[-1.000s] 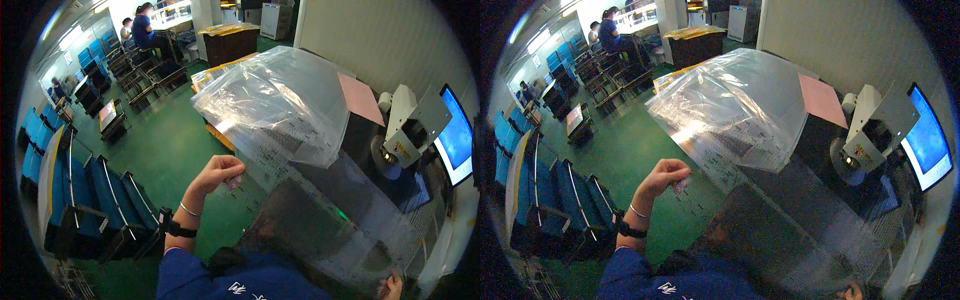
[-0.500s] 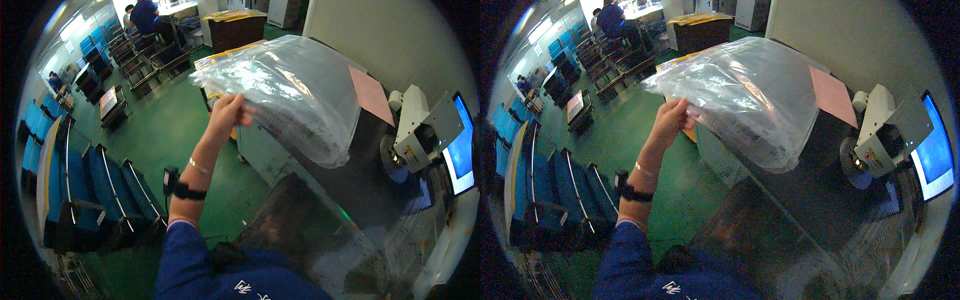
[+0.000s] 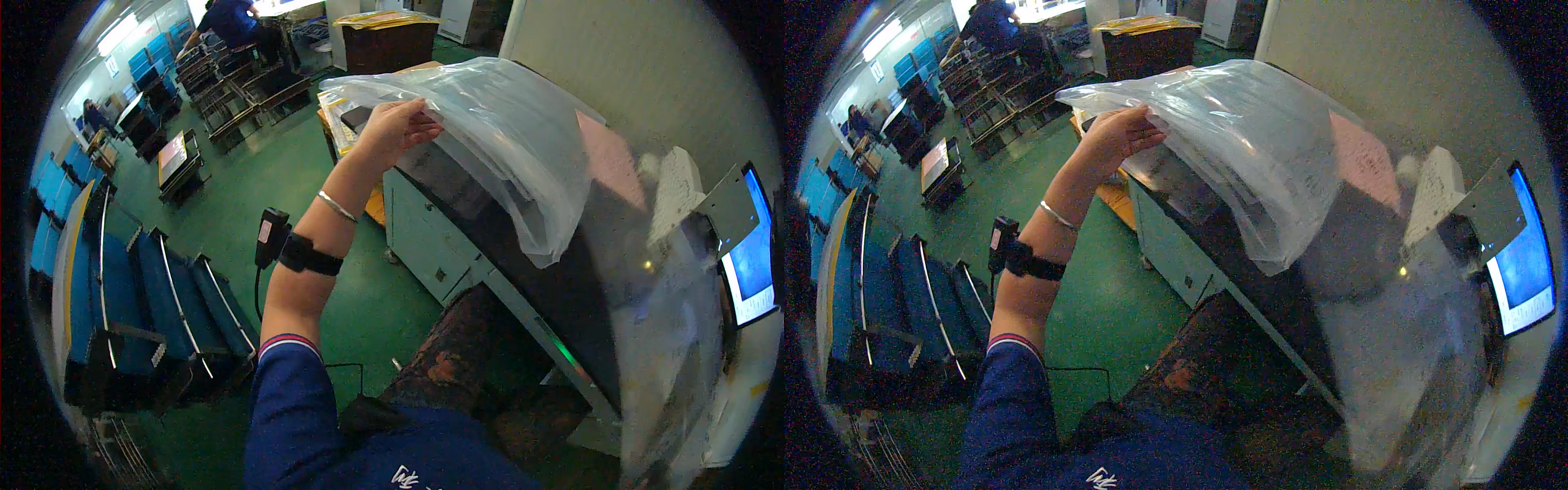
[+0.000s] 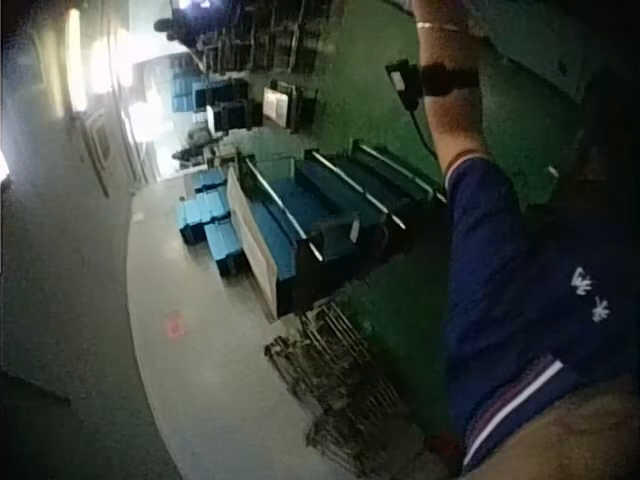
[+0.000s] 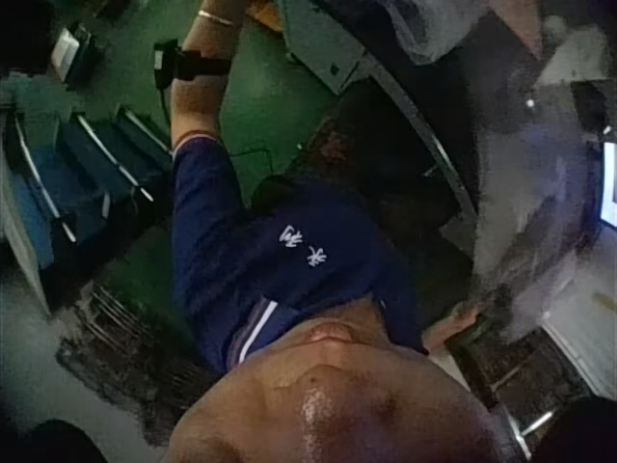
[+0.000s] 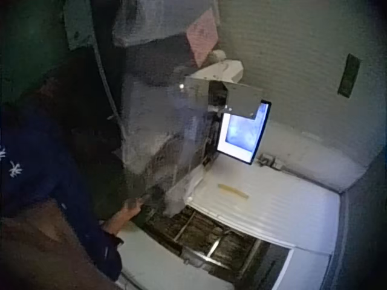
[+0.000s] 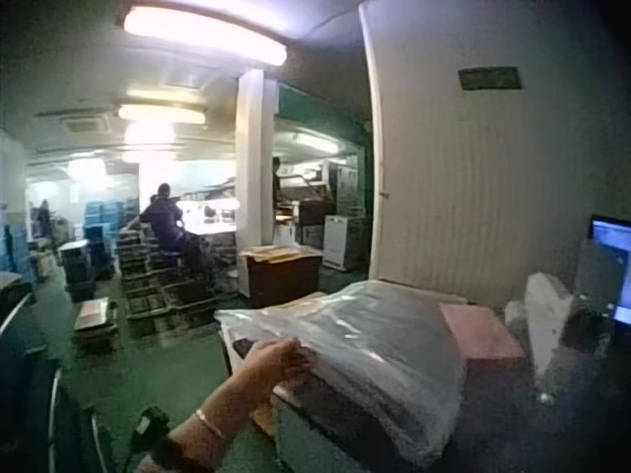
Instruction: The person is inspecting large mesh or stencil sheets using a specialized optical inspection machine and computer monitor, then placing them into protective plastic sleeves.
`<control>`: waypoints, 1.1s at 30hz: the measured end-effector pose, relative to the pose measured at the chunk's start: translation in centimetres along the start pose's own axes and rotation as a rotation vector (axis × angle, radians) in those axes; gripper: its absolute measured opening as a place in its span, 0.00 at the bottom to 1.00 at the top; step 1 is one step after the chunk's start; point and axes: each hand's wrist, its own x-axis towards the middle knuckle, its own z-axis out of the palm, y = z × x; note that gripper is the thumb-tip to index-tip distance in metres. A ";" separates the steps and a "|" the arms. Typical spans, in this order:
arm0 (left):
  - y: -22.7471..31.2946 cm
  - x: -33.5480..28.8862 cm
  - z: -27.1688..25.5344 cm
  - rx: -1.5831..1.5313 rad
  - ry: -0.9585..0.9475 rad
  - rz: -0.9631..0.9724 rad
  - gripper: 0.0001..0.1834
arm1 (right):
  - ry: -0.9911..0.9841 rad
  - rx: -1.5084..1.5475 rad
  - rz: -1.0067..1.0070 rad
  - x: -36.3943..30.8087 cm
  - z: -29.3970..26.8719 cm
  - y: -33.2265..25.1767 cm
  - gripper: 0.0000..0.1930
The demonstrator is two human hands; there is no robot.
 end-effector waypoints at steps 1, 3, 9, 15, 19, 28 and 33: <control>0.0 0.0 -0.4 -0.015 -0.011 -0.009 0.15 | -0.027 0.109 -0.014 0.4 -1.3 0.6 0.18; -0.3 0.2 -1.1 -0.028 -0.034 -0.021 0.14 | -0.174 0.477 -0.012 1.0 -3.7 1.5 0.18; -4.1 -1.0 -2.8 0.453 0.255 0.139 0.15 | 0.023 -0.035 -0.085 0.8 4.8 -1.7 0.17; -4.8 -14.9 2.9 0.202 -0.190 0.156 0.27 | -0.457 0.406 -0.099 2.2 13.1 -0.9 0.28; -4.4 -18.6 9.9 -0.130 -0.532 0.217 0.40 | 0.040 0.280 -0.124 2.2 19.4 -1.1 0.26; -4.0 -20.5 9.2 0.127 0.127 0.109 0.14 | -0.023 -0.241 -0.245 0.2 17.2 0.7 0.21; -6.8 -19.0 8.6 0.300 0.211 0.089 0.11 | -0.150 -0.591 -0.450 -1.9 19.3 -1.6 0.25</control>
